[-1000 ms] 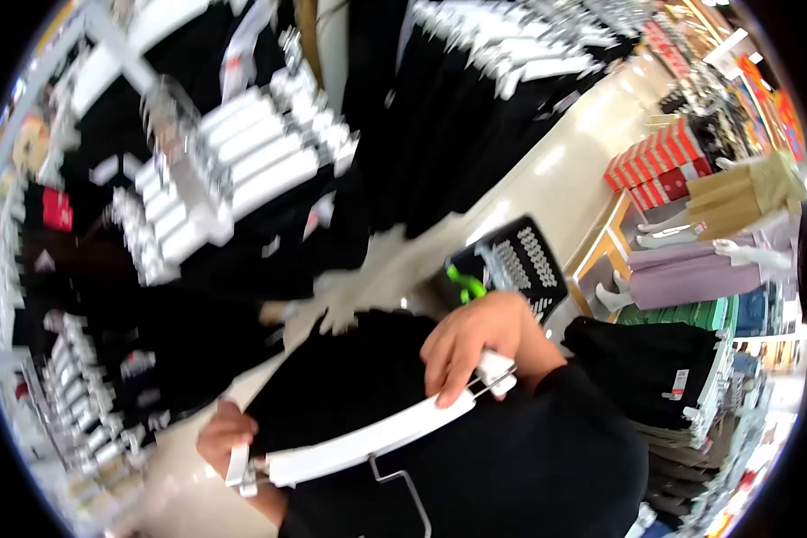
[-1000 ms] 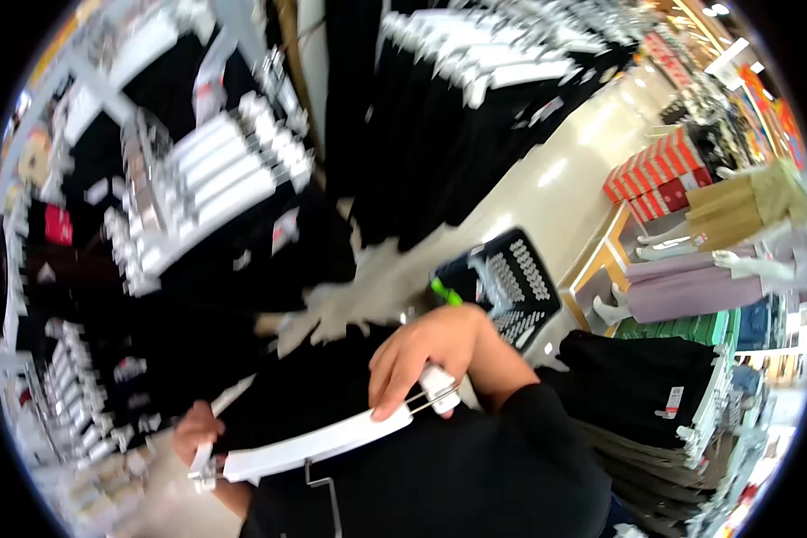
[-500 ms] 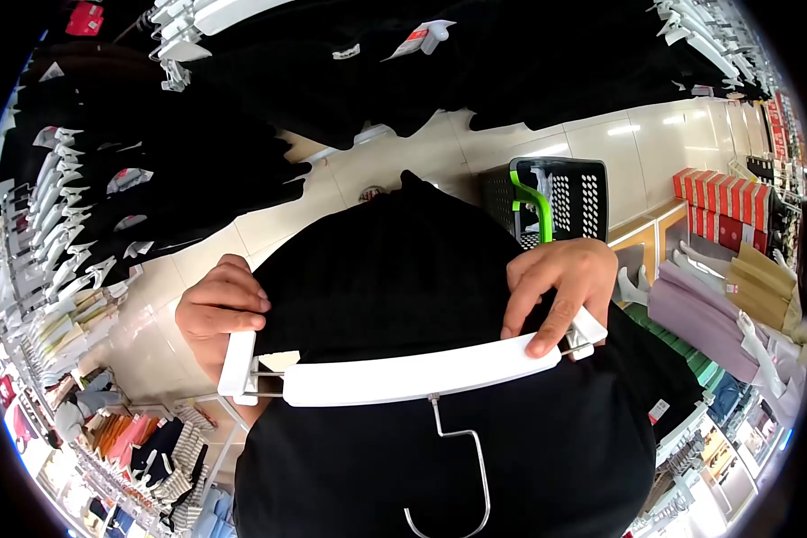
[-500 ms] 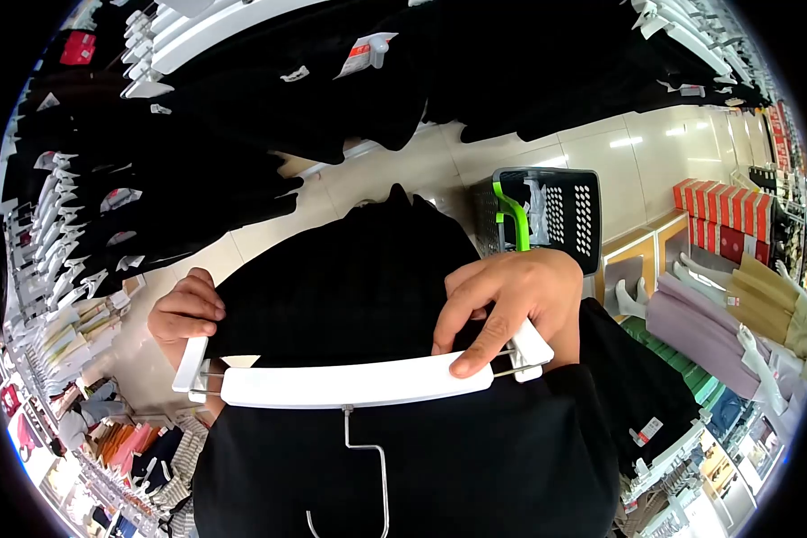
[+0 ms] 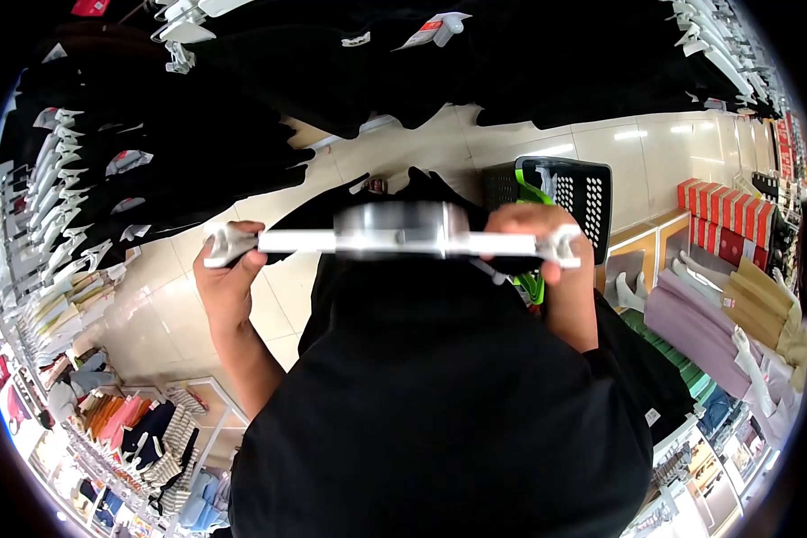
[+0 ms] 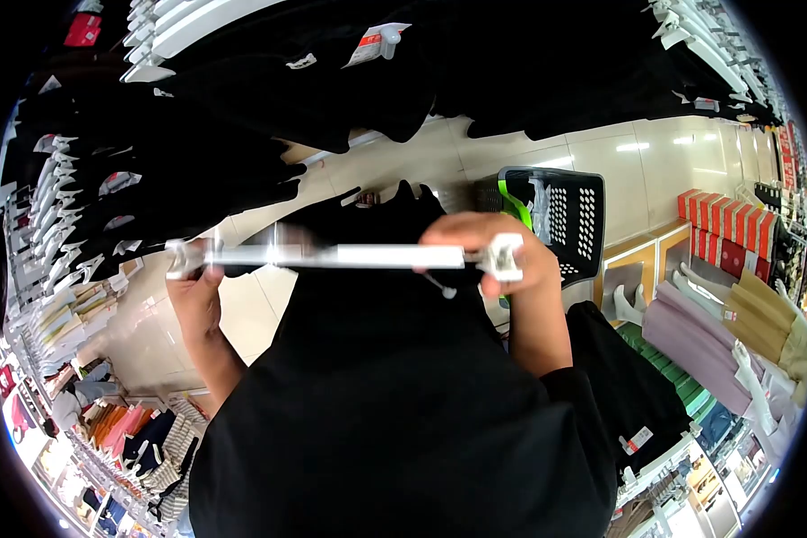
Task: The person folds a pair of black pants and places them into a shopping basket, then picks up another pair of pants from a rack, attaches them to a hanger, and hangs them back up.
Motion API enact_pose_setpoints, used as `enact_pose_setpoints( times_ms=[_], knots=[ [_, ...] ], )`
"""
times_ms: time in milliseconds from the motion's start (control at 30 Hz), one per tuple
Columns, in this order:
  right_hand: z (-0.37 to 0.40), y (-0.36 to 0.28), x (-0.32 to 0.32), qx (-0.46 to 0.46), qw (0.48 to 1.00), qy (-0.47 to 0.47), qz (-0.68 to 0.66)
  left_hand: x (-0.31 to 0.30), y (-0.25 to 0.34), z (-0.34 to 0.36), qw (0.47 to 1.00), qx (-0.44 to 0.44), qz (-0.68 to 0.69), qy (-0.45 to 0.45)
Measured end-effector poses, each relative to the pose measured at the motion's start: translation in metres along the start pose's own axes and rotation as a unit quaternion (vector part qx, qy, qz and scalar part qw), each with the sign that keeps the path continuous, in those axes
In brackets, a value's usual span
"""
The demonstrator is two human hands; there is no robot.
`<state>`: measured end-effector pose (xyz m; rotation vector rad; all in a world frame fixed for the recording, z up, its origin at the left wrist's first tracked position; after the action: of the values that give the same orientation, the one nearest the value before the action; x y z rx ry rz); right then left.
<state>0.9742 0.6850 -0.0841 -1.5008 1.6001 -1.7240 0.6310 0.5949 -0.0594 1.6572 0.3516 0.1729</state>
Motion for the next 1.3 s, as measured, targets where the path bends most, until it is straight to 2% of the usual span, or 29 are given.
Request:
enact_pose_setpoints(
  times_ms=[100,133,167,233,533,967,1300],
  knots=[
    [0.007,0.006,-0.009,0.063,0.983,0.173,-0.009,-0.002,-0.017,0.001,0.999,-0.040,-0.004,-0.024],
    [0.009,0.010,-0.010,0.085,0.970,0.222,-0.052,-0.001,-0.018,-0.001,0.999,-0.028,-0.005,-0.037],
    [0.009,0.014,-0.011,0.090,0.964,0.234,-0.086,0.002,-0.018,-0.004,0.999,-0.029,-0.004,-0.038],
    [0.007,0.018,-0.012,0.096,0.957,0.239,-0.135,0.007,-0.014,-0.009,1.000,-0.004,-0.012,-0.019],
    [-0.006,0.020,-0.014,0.100,0.948,0.221,-0.204,0.005,-0.019,-0.014,1.000,-0.016,-0.021,-0.013],
    [-0.016,0.022,-0.026,0.118,0.941,0.239,-0.207,0.008,-0.020,-0.029,1.000,-0.018,-0.020,-0.009],
    [-0.013,0.023,-0.036,0.087,0.936,0.267,-0.212,0.015,-0.018,-0.040,1.000,-0.011,-0.021,-0.020]
  ],
)
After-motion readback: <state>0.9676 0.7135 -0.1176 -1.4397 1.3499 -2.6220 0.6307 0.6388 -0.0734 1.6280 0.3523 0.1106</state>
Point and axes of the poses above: each hand's wrist, its own z-axis away from the middle knuckle, its own x-axis out of the palm, y = z × x, the point moved 5 cm from there along -z, towards the middle knuckle, and after that the axes turned 14 degrees about x, right-handed, at the moved point
